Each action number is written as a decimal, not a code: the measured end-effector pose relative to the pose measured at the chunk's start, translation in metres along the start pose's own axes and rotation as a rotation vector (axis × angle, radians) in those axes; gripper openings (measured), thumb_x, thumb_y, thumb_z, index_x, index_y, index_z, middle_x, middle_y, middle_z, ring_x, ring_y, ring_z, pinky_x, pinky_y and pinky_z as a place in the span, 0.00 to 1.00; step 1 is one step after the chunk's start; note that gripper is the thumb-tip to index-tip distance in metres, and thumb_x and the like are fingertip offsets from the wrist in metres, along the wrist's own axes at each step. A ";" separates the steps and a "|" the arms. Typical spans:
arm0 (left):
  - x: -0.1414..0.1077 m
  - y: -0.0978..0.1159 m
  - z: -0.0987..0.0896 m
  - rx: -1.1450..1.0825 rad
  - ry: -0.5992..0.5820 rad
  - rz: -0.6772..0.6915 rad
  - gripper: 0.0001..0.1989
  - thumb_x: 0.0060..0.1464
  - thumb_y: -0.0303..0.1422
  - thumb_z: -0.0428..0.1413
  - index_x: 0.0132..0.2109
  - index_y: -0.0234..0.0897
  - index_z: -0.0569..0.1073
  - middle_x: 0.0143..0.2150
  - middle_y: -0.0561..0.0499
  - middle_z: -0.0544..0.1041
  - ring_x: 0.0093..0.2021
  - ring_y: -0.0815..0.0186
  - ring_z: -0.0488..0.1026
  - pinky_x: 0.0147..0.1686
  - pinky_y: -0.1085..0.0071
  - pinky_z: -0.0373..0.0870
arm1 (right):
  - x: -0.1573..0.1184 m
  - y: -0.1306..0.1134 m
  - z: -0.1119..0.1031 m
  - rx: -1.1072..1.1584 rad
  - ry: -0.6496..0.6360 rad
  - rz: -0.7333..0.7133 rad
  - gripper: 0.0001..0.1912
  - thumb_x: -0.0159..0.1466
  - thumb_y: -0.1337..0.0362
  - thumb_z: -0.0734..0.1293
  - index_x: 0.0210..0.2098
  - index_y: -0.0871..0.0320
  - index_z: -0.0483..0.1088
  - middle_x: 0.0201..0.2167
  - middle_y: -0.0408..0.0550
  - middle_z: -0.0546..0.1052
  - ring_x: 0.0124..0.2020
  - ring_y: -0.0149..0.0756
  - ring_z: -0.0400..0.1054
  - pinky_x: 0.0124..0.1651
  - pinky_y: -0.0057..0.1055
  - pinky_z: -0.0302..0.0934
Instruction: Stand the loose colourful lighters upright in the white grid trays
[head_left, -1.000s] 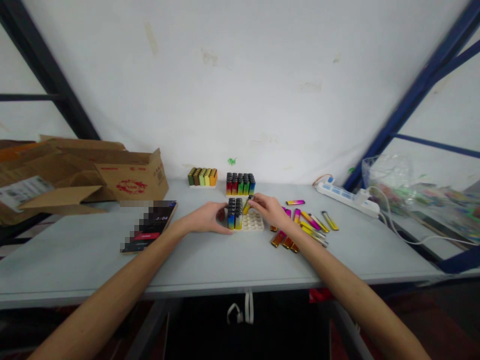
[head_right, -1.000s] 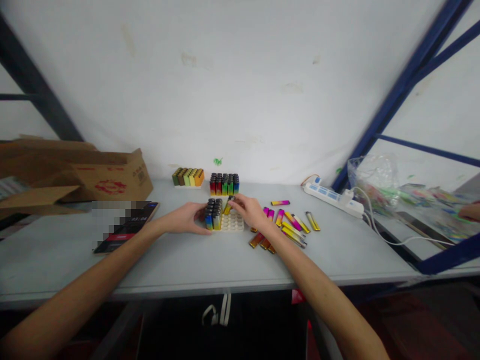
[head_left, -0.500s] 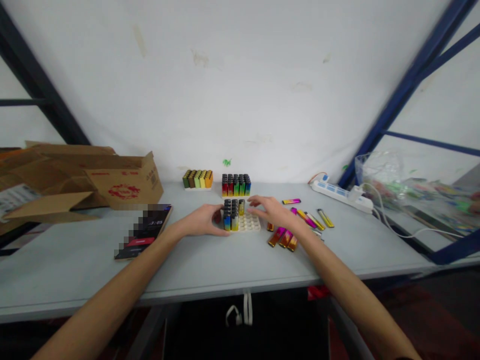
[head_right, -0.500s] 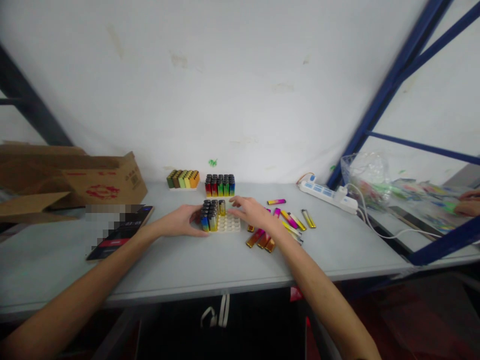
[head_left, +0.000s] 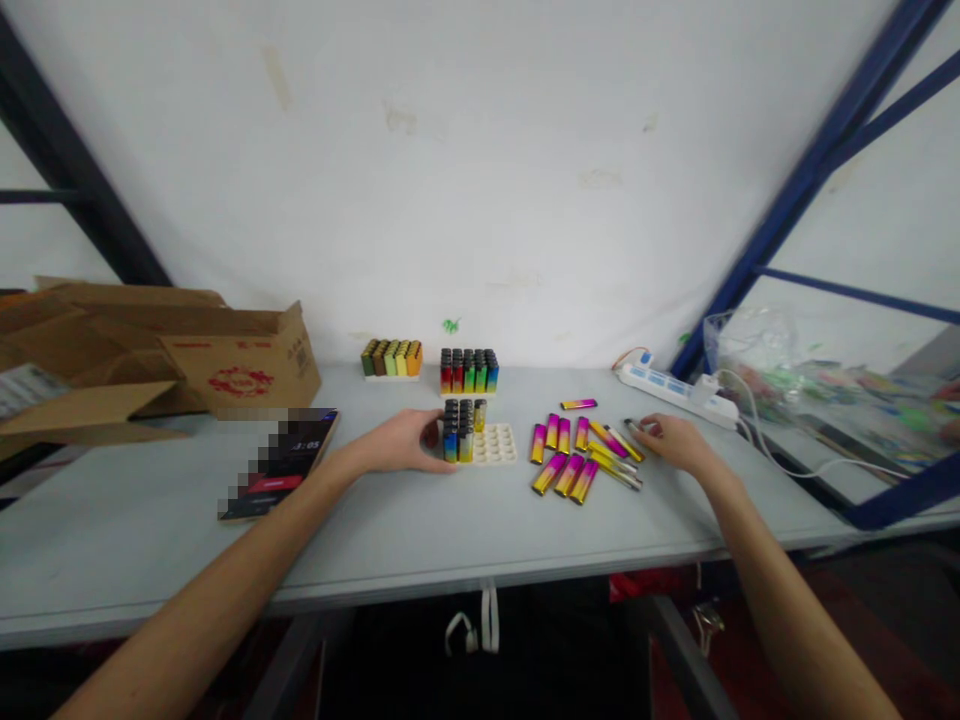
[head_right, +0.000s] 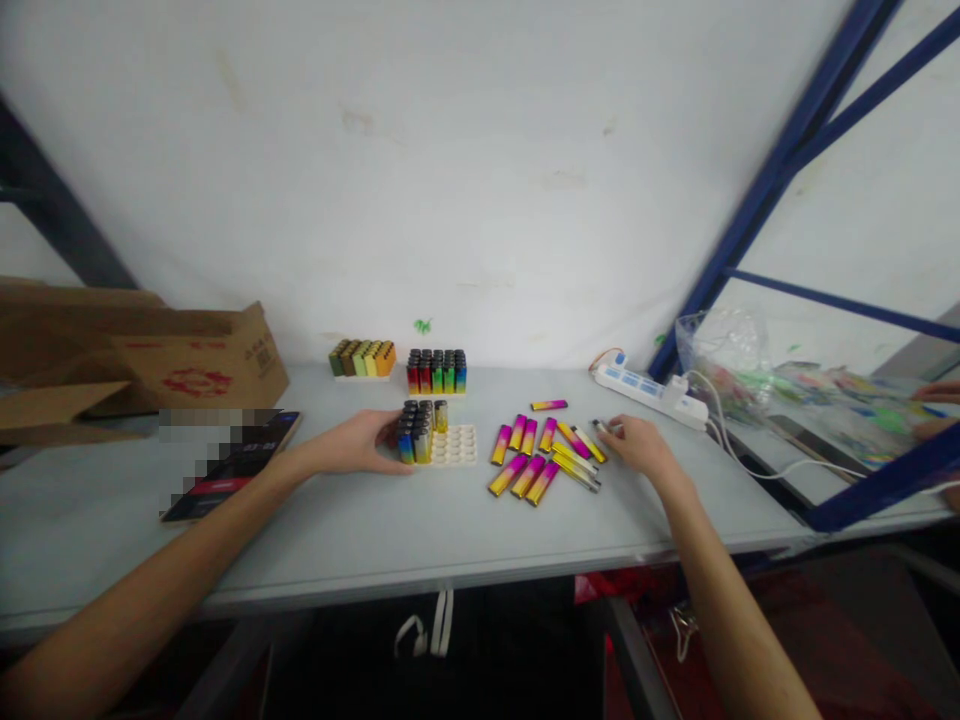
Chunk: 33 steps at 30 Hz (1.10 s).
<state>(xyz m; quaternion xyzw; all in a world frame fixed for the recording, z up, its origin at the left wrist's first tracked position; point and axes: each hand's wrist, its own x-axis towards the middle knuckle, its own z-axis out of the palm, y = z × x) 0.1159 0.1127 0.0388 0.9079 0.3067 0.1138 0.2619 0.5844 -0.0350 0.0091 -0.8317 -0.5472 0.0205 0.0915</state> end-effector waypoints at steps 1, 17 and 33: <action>0.000 -0.001 0.000 -0.009 0.002 0.001 0.33 0.41 0.57 0.65 0.46 0.37 0.75 0.37 0.49 0.79 0.36 0.57 0.75 0.35 0.67 0.66 | 0.001 -0.001 0.000 0.059 0.003 -0.017 0.17 0.66 0.55 0.67 0.45 0.62 0.78 0.39 0.58 0.84 0.40 0.47 0.79 0.42 0.35 0.68; 0.001 -0.006 0.002 0.005 -0.004 0.009 0.34 0.41 0.57 0.65 0.48 0.37 0.75 0.37 0.49 0.79 0.35 0.57 0.75 0.35 0.66 0.66 | 0.014 -0.177 -0.025 0.820 0.094 -0.394 0.29 0.68 0.37 0.57 0.26 0.56 0.60 0.21 0.38 0.61 0.22 0.28 0.55 0.26 0.28 0.50; 0.003 -0.012 0.005 -0.040 0.007 0.010 0.36 0.40 0.55 0.66 0.51 0.38 0.75 0.39 0.48 0.81 0.36 0.56 0.76 0.35 0.67 0.66 | 0.005 -0.203 0.021 0.723 0.331 -0.320 0.21 0.63 0.50 0.58 0.19 0.53 0.50 0.17 0.38 0.55 0.22 0.29 0.50 0.29 0.31 0.42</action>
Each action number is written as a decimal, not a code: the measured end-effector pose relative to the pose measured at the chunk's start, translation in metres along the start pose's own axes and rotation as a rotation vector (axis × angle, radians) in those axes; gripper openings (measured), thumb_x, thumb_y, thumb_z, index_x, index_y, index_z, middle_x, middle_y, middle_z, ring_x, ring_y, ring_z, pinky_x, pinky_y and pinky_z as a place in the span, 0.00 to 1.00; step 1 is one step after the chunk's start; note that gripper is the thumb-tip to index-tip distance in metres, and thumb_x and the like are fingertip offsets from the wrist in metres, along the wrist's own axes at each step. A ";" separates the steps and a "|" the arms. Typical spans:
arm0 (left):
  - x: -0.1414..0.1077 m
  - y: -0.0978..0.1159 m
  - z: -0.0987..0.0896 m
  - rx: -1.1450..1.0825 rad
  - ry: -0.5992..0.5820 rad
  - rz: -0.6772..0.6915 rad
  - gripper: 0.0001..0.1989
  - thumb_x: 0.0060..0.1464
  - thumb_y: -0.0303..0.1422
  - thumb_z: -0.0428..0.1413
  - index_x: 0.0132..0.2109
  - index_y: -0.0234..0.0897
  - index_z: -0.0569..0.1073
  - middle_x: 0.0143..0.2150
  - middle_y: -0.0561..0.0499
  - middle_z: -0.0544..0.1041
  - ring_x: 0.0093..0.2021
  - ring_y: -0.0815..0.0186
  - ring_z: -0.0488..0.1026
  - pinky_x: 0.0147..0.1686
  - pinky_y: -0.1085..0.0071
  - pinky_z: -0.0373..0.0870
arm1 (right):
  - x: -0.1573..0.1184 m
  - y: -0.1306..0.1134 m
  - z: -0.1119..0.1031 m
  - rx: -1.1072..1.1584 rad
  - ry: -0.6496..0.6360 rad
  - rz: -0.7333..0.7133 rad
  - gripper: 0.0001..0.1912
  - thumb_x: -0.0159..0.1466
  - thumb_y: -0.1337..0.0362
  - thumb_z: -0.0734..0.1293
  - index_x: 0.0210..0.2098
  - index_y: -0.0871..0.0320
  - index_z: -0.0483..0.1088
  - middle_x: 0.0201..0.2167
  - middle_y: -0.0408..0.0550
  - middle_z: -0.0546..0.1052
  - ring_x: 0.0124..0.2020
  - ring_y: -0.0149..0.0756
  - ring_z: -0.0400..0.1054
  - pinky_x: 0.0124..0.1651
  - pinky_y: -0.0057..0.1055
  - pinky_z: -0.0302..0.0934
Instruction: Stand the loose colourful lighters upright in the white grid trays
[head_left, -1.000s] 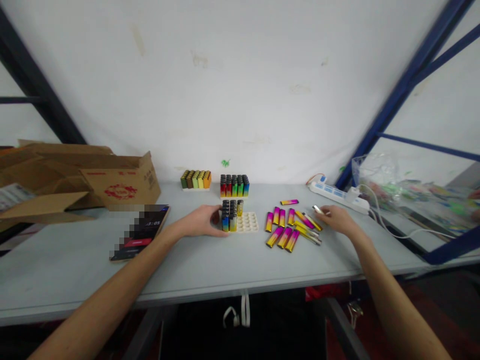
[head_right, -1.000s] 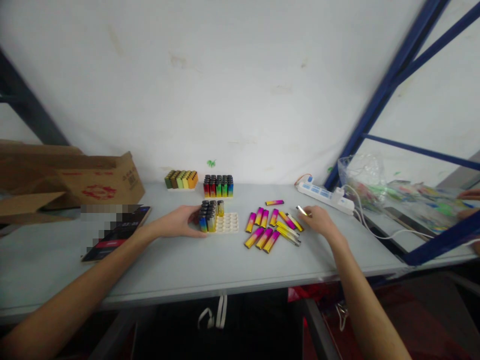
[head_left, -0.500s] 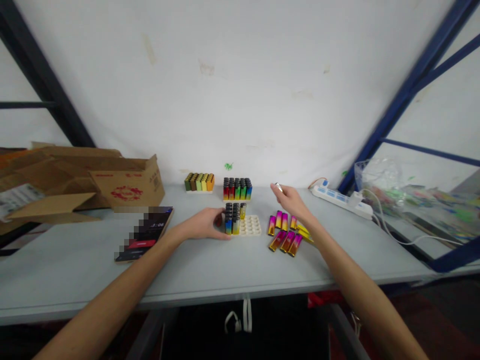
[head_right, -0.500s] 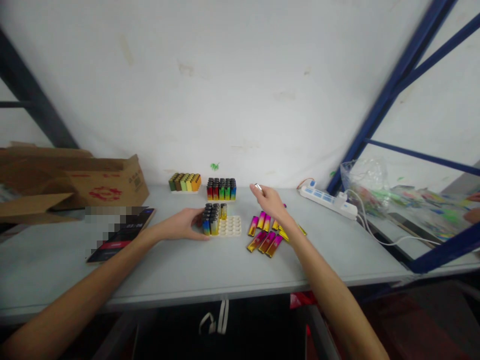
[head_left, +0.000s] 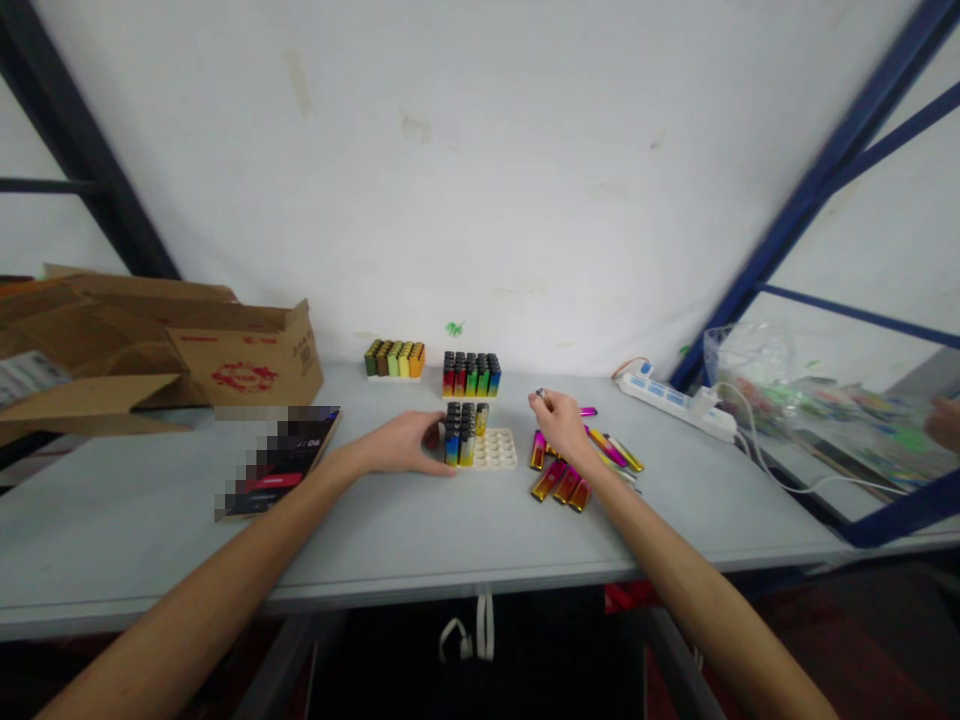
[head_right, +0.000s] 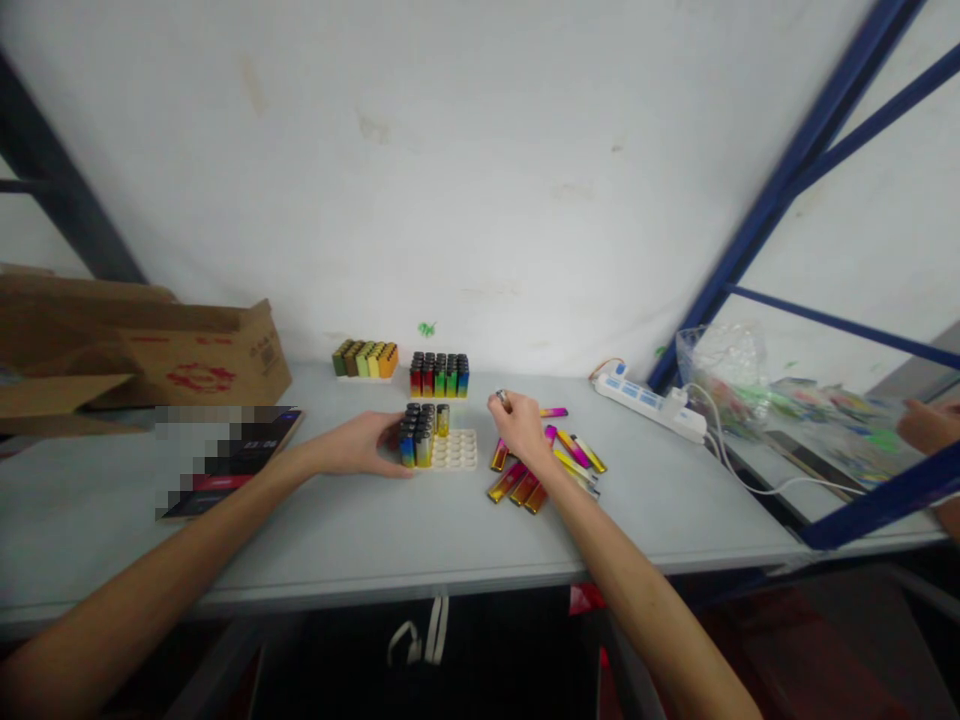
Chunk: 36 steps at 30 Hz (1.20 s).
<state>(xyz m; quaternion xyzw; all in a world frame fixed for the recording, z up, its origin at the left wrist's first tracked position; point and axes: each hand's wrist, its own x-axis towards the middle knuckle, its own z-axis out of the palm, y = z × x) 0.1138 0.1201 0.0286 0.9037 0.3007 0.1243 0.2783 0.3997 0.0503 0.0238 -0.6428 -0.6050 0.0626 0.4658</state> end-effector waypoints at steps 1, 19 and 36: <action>0.000 -0.001 0.000 0.000 -0.003 0.000 0.36 0.40 0.55 0.66 0.52 0.38 0.75 0.39 0.48 0.81 0.36 0.56 0.76 0.35 0.67 0.66 | 0.000 0.000 0.000 -0.001 0.004 0.005 0.22 0.64 0.50 0.58 0.19 0.53 0.50 0.17 0.38 0.55 0.22 0.30 0.50 0.29 0.31 0.42; -0.001 0.004 0.001 -0.006 0.007 -0.020 0.36 0.39 0.55 0.67 0.51 0.38 0.75 0.38 0.49 0.80 0.36 0.57 0.75 0.34 0.67 0.65 | -0.006 -0.022 0.000 0.119 -0.226 -0.210 0.19 0.71 0.48 0.63 0.44 0.57 0.75 0.33 0.48 0.79 0.35 0.37 0.72 0.42 0.33 0.66; -0.001 0.007 0.000 0.039 -0.006 -0.016 0.34 0.41 0.55 0.66 0.49 0.37 0.74 0.38 0.49 0.79 0.35 0.58 0.74 0.34 0.67 0.65 | -0.008 -0.024 0.016 -0.344 -0.385 -0.497 0.14 0.75 0.55 0.60 0.46 0.57 0.72 0.38 0.53 0.78 0.36 0.39 0.72 0.41 0.32 0.62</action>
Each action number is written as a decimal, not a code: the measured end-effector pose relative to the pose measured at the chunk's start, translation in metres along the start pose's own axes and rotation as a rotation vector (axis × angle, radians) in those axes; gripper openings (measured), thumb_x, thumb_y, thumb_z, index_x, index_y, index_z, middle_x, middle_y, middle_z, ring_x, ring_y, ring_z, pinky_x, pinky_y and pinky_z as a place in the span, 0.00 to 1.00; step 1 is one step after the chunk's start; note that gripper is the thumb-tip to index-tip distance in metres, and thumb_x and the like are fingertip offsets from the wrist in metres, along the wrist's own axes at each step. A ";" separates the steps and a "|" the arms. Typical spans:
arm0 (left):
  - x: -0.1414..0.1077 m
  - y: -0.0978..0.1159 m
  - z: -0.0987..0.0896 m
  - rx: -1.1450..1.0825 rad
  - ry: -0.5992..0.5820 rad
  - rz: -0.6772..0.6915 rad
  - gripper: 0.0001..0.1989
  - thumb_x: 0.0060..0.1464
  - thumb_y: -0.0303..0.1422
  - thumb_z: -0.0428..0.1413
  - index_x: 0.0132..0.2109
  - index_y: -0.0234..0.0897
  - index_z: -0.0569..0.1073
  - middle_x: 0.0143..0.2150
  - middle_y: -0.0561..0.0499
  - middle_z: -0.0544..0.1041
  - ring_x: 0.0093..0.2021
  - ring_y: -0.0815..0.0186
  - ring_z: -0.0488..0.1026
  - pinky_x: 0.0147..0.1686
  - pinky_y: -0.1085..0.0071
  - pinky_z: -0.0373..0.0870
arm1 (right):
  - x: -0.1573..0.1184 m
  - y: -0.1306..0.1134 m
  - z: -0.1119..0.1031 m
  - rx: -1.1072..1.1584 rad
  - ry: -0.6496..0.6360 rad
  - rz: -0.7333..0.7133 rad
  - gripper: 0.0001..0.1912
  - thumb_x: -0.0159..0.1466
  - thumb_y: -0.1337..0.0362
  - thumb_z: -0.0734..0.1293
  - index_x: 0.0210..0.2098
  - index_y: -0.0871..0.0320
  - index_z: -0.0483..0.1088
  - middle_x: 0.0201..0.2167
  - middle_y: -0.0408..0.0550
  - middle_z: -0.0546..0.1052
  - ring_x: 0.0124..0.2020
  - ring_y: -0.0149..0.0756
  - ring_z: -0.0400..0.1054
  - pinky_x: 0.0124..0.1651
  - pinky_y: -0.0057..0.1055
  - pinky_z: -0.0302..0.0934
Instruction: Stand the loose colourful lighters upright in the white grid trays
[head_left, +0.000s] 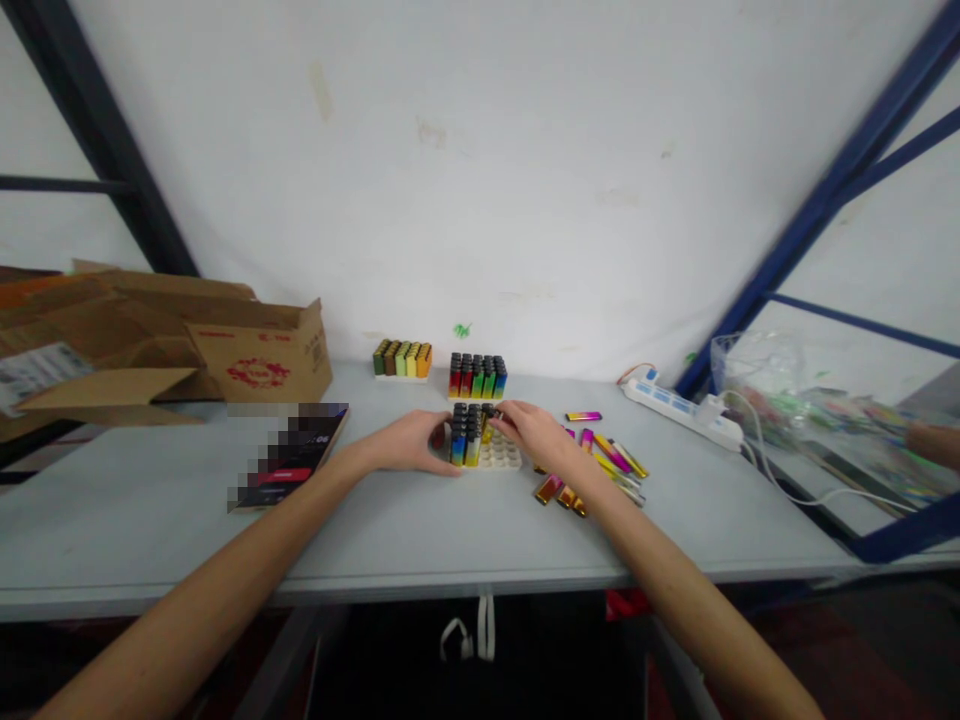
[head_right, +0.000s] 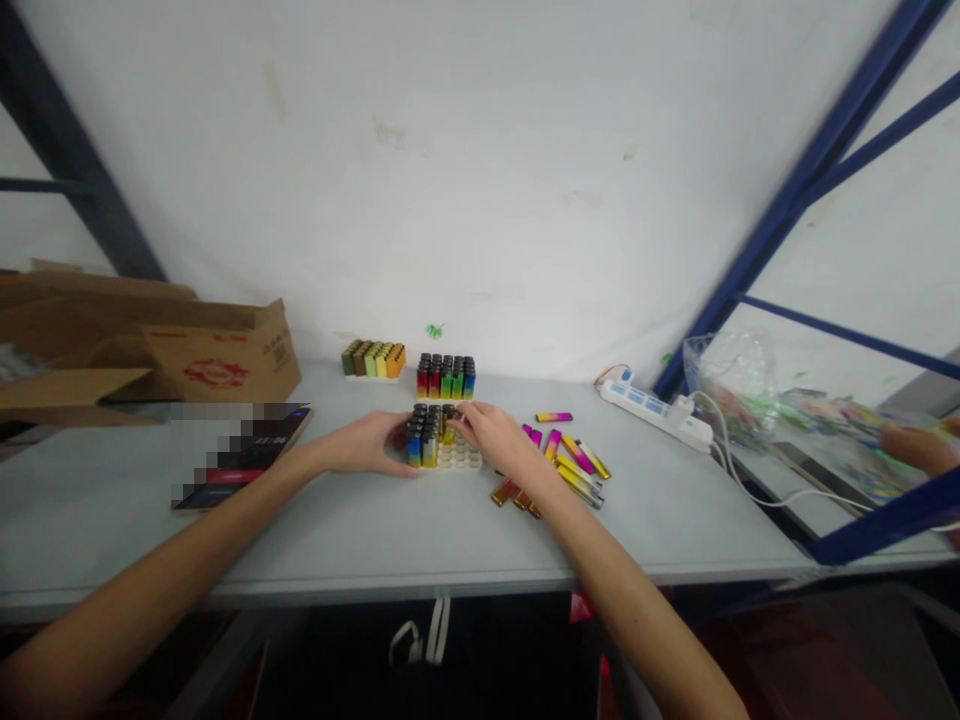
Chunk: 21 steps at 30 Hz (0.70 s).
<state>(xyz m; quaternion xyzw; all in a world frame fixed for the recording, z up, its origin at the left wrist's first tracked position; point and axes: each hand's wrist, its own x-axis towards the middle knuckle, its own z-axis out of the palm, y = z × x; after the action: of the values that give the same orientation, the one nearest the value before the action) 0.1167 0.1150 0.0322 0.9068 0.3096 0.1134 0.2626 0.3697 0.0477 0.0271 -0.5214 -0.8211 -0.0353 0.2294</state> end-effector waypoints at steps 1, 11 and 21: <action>0.000 0.000 0.000 -0.003 0.003 0.003 0.34 0.41 0.55 0.66 0.49 0.37 0.74 0.37 0.49 0.79 0.35 0.58 0.74 0.34 0.67 0.65 | 0.001 -0.002 0.001 -0.045 -0.004 0.018 0.15 0.75 0.54 0.60 0.45 0.58 0.72 0.37 0.53 0.78 0.35 0.39 0.72 0.40 0.32 0.62; 0.000 0.001 -0.002 0.010 -0.001 -0.004 0.34 0.41 0.56 0.66 0.48 0.37 0.74 0.37 0.49 0.80 0.35 0.57 0.75 0.35 0.67 0.66 | -0.023 0.032 -0.040 0.159 0.036 0.186 0.17 0.73 0.52 0.62 0.43 0.58 0.75 0.35 0.49 0.80 0.34 0.37 0.73 0.40 0.31 0.62; 0.001 -0.003 0.000 0.001 0.009 -0.018 0.36 0.39 0.58 0.66 0.48 0.37 0.75 0.38 0.48 0.80 0.35 0.57 0.75 0.33 0.67 0.65 | -0.113 0.116 -0.084 -0.109 -0.151 0.591 0.13 0.69 0.60 0.65 0.46 0.61 0.77 0.38 0.57 0.83 0.37 0.45 0.78 0.43 0.36 0.67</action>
<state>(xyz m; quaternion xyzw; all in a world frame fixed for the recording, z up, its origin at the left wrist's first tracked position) 0.1161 0.1174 0.0310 0.9035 0.3192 0.1149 0.2619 0.5386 -0.0195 0.0341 -0.7503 -0.6455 0.0280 0.1399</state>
